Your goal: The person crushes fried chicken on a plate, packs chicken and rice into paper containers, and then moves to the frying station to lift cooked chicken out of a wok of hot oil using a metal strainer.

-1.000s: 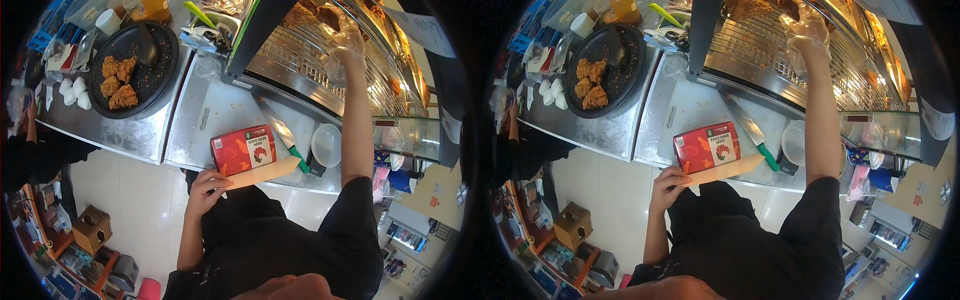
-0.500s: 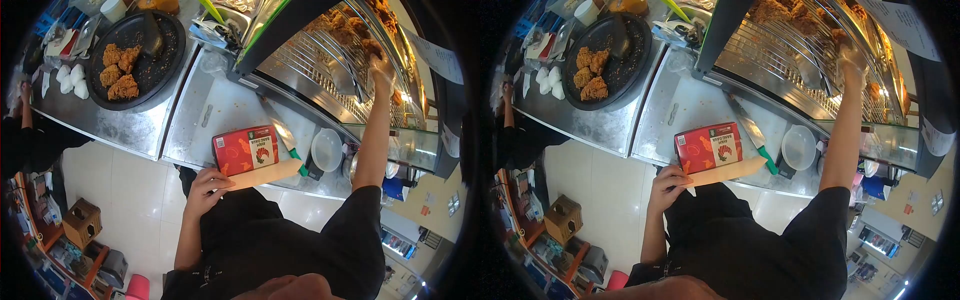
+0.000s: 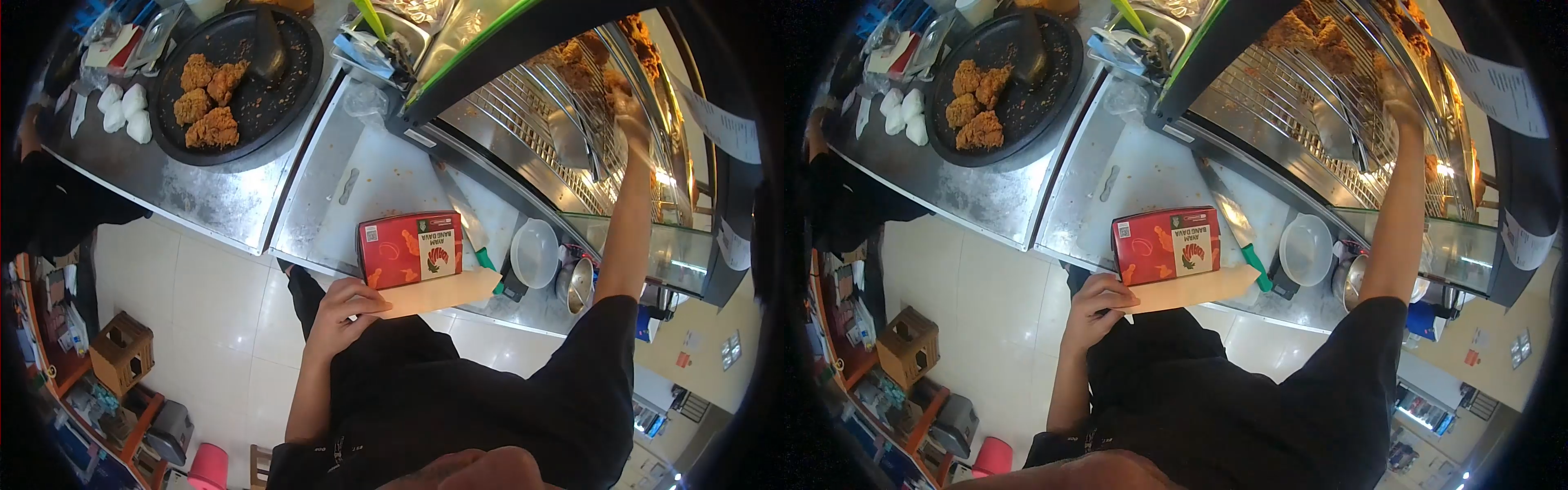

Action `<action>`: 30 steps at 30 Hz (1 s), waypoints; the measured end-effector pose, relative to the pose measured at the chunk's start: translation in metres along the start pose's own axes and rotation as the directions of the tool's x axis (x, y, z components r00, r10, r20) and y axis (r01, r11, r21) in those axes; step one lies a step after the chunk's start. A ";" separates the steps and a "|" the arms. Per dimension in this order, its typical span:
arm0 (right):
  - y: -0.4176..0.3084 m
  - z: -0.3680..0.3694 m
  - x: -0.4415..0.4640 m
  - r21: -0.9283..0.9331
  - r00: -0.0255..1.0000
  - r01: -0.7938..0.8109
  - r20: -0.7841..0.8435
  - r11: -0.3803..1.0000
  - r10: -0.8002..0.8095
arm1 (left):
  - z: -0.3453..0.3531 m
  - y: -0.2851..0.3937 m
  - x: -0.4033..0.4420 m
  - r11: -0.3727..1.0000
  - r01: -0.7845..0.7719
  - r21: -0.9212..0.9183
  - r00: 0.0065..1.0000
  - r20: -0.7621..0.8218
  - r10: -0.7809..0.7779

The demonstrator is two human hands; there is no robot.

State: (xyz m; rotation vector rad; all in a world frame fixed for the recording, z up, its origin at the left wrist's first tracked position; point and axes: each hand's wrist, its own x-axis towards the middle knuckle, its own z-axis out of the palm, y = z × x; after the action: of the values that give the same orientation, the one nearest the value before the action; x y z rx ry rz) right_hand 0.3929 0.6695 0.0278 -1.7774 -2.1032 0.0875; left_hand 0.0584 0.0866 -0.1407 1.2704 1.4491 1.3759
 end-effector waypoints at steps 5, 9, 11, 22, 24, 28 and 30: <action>0.025 -0.020 -0.045 0.210 0.979 -0.193 0.099 0.958 0.176 | -0.001 -0.003 -0.003 1.000 -0.010 0.002 1.000 0.009 0.010; 0.048 -0.024 -0.057 0.375 0.939 -0.340 0.078 0.863 0.336 | -0.002 -0.001 0.004 1.000 -0.013 0.018 1.000 0.027 0.012; 0.086 -0.021 -0.053 0.365 0.936 -0.311 -0.043 0.878 0.349 | -0.003 0.000 0.005 1.000 -0.008 0.020 1.000 0.027 0.008; -0.029 0.012 -0.020 0.150 0.988 0.051 -0.152 0.987 -0.028 | -0.001 0.000 0.011 1.000 -0.004 0.012 0.999 0.037 0.003; -0.056 0.023 0.010 0.136 0.988 0.085 -0.141 0.987 -0.065 | -0.001 0.001 0.012 1.000 -0.002 0.026 0.999 0.041 0.001; -0.088 0.038 0.056 0.155 0.991 0.071 -0.126 0.985 -0.051 | 0.000 0.001 0.012 0.999 0.006 0.035 0.999 0.034 -0.008; -0.089 0.037 0.062 0.215 0.992 0.043 -0.122 0.976 -0.017 | 0.000 0.002 0.012 0.999 0.011 0.039 1.000 0.027 -0.013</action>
State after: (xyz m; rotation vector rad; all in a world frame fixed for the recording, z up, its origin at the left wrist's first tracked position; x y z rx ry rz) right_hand 0.2900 0.7188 0.0346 -1.5829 -1.9540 0.1908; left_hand 0.0559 0.0979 -0.1371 1.2982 1.4691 1.3233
